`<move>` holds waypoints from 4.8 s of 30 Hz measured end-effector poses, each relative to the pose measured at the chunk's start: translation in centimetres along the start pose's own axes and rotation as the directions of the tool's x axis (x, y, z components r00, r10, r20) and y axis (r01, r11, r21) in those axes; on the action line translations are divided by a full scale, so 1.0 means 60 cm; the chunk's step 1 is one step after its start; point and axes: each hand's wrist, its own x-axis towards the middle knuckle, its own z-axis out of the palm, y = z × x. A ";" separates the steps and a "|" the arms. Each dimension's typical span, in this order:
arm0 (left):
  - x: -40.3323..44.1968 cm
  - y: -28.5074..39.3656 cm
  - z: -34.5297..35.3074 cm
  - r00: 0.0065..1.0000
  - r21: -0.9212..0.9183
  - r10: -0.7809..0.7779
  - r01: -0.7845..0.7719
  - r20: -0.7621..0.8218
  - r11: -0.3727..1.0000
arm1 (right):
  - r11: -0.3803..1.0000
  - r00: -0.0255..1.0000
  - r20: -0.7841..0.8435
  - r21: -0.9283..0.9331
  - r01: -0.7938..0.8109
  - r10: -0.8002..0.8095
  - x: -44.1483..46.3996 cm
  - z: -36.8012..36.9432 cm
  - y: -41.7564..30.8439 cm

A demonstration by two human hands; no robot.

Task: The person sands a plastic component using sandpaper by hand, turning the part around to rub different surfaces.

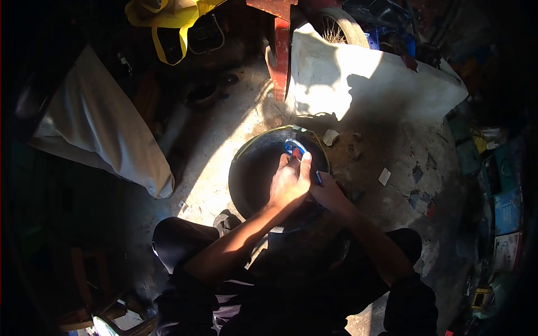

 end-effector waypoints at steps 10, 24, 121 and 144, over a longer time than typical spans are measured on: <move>0.030 0.014 -0.041 0.990 0.011 -0.095 0.094 0.105 0.995 | 1.000 1.000 0.001 -0.011 0.005 -0.005 -0.003 0.002 -0.004; 0.022 -0.006 -0.015 0.999 0.033 -0.018 0.016 0.051 0.999 | 1.000 0.999 0.039 0.013 -0.003 0.003 -0.002 -0.002 -0.011; 0.027 -0.027 -0.025 0.971 0.036 0.126 -0.121 -0.201 0.992 | 0.986 0.993 -0.012 0.117 0.115 -0.115 -0.020 -0.001 -0.027; 0.022 -0.005 -0.041 0.971 0.014 0.139 -0.139 -0.195 0.990 | 0.988 0.990 -0.013 0.066 0.138 -0.138 -0.025 -0.011 -0.035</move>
